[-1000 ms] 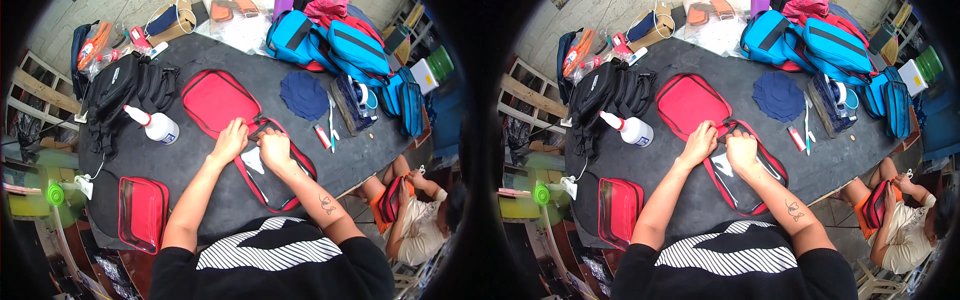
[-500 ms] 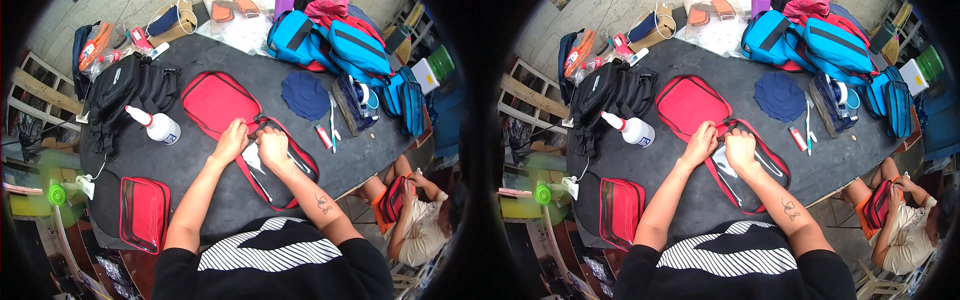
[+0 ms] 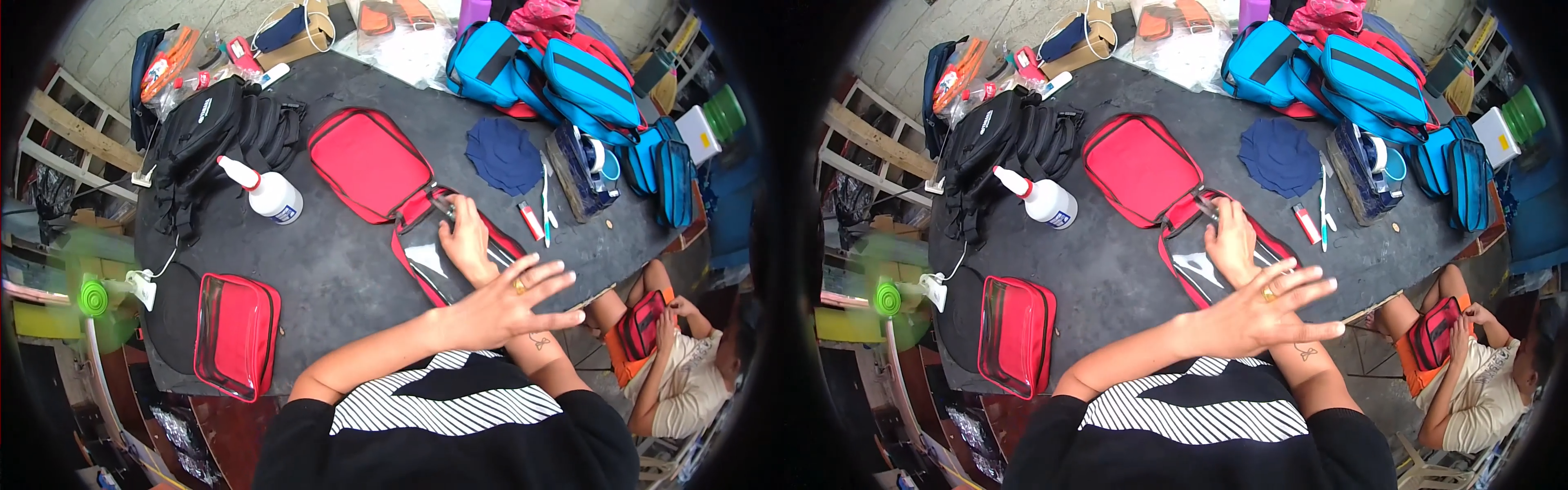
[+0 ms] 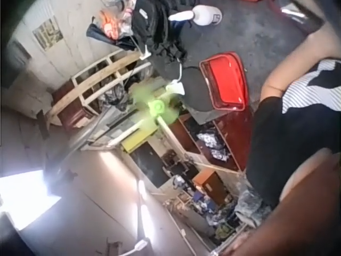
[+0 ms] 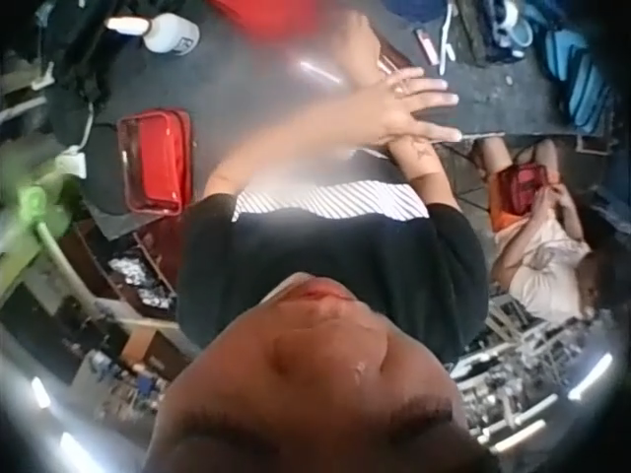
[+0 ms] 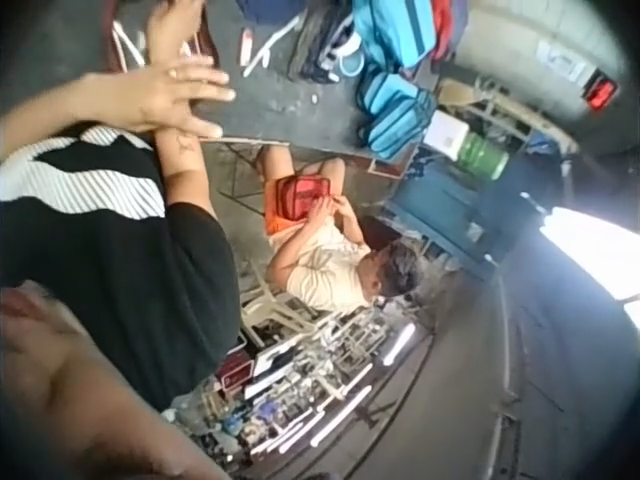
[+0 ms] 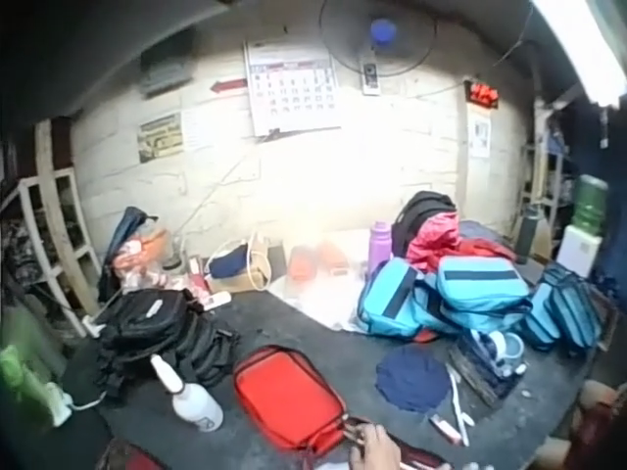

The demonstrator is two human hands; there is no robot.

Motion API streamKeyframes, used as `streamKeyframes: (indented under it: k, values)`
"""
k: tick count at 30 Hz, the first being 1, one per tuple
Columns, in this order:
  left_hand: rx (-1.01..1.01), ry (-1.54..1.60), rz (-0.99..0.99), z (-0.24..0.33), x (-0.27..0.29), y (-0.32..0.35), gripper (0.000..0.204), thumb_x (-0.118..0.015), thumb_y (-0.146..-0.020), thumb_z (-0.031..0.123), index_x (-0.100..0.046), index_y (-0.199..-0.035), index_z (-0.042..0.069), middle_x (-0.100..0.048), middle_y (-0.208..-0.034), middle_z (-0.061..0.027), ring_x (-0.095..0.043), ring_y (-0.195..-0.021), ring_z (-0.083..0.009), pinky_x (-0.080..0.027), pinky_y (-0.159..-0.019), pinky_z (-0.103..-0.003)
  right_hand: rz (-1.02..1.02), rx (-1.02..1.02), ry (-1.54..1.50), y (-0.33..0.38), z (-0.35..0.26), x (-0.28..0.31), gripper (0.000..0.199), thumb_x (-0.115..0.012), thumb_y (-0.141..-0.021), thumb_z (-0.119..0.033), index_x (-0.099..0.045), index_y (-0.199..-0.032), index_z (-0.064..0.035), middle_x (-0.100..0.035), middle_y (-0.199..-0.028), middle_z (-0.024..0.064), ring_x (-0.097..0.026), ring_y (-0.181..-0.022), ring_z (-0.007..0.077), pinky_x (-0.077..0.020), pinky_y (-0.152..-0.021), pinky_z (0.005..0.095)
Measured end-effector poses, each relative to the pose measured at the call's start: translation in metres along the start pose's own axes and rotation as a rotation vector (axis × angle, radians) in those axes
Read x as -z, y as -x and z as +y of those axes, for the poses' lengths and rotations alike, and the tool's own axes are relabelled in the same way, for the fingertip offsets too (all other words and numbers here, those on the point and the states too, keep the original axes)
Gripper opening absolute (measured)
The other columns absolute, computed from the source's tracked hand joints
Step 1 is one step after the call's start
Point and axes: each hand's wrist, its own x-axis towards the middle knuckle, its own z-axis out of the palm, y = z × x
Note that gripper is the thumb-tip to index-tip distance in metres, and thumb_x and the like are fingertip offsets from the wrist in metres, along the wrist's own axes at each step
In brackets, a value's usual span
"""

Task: Cleaning and inspecting small plastic-windowed bags using a cloth and cleaning spray.

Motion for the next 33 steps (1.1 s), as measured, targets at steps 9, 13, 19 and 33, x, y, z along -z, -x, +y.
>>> streamKeyframes:
  k: [9,13,19,33]
  values:
    - [0.934,-0.512,-0.049,-0.086,0.018,0.116,0.017,-0.067,-0.071,-0.002,-0.064,-0.087,0.004,-0.055,-0.086,-0.0116,-0.053,-0.084,-0.0316,-0.044,-0.082,-0.040,-0.063,0.042,-0.084,-0.043,-0.009,0.008,0.056,-0.074,-0.065,0.000,-0.043,-0.111,-0.0065,-0.056,-0.110,0.0155,-0.058,-0.104,0.0381,-0.0484,-0.081,0.0455]
    - [1.035,-0.420,0.063,-0.094,0.010,0.126,0.021,-0.068,-0.068,-0.005,-0.065,-0.087,0.003,-0.053,-0.088,-0.0112,-0.054,-0.086,-0.0309,-0.046,-0.083,-0.040,-0.241,0.086,0.072,-0.054,-0.003,-0.006,0.054,-0.077,-0.064,-0.004,-0.042,-0.104,-0.0070,-0.062,-0.104,0.0140,-0.061,-0.097,0.0372,-0.0493,-0.076,0.0469]
    - [1.109,-0.182,0.068,-0.114,0.032,0.133,0.018,-0.069,-0.067,-0.006,-0.067,-0.083,0.002,-0.050,-0.082,-0.0093,-0.058,-0.078,-0.0233,-0.050,-0.073,-0.034,-0.470,-0.004,0.220,-0.075,-0.014,0.015,0.053,-0.077,-0.066,-0.007,-0.043,-0.106,-0.0059,-0.066,-0.102,0.0172,-0.063,-0.098,0.0363,-0.0491,-0.077,0.0457]
    - [1.176,-0.020,0.092,-0.102,0.034,0.129,0.028,-0.068,-0.067,-0.010,-0.069,-0.090,0.005,-0.053,-0.095,-0.0047,-0.058,-0.076,-0.0159,-0.049,-0.069,-0.028,-0.526,0.020,-0.198,-0.076,0.011,0.023,0.045,-0.073,-0.070,-0.001,-0.042,-0.102,-0.0061,-0.064,-0.091,0.0150,-0.060,-0.095,0.0396,-0.0448,-0.077,0.0428]
